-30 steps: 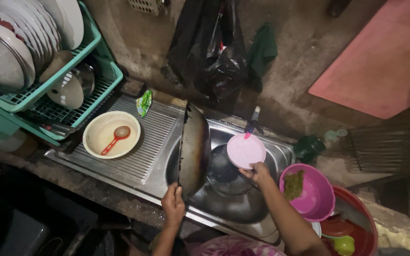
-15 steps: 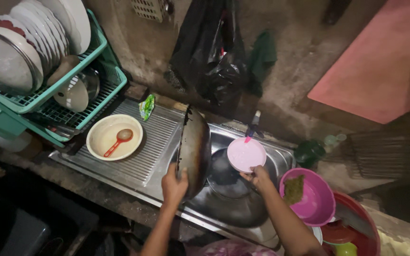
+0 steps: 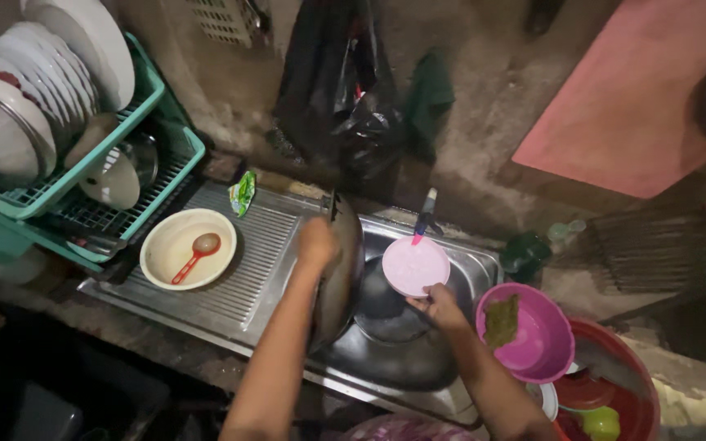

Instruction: The person washes a white bowl and a large wok in a kitchen sink using a green scrubbing pad and running water. The bowl is rinsed and placed in a dish rack, while the wok is scrubbed and rinsed under the tap.

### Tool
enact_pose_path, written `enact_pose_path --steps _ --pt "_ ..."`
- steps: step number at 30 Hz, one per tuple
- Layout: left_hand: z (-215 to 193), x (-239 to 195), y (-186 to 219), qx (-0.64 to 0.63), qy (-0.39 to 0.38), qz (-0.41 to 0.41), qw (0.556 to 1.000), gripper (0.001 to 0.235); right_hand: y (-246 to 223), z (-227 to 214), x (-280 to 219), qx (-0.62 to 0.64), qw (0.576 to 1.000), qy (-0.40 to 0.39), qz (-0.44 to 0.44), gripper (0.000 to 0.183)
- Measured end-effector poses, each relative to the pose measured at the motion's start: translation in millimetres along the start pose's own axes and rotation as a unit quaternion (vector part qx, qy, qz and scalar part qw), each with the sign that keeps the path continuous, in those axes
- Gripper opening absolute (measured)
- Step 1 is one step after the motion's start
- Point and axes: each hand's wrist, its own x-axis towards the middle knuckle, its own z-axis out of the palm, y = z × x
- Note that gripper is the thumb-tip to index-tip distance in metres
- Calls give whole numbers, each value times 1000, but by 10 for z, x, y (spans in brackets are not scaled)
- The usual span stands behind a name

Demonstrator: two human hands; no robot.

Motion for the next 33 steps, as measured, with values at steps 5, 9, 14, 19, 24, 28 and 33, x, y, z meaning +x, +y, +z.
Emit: enact_pose_path --steps 5,9,14,19,24,28,33 --pt "-175 -85 362 27 -22 -109 993 32 5 -40 0 -12 999 -14 -27 42" --pt "-497 -337 389 -96 128 -152 975 41 -26 -26 4 -32 999 4 -15 45" --pt "-608 -598 173 -138 261 -81 952 41 16 -81 17 -37 999 9 -3 48" --pt "-554 -884 -31 -213 321 -78 920 47 109 -194 204 -6 999 13 41 49" --pt "-510 -1214 -91 -270 326 -83 902 46 203 -354 427 12 998 20 60 46" --pt "-518 -1467 -126 -273 331 -26 903 47 203 -387 484 8 998 4 60 44" --pt "-496 -1669 -220 -330 311 18 891 47 187 -350 401 -15 999 10 34 45"
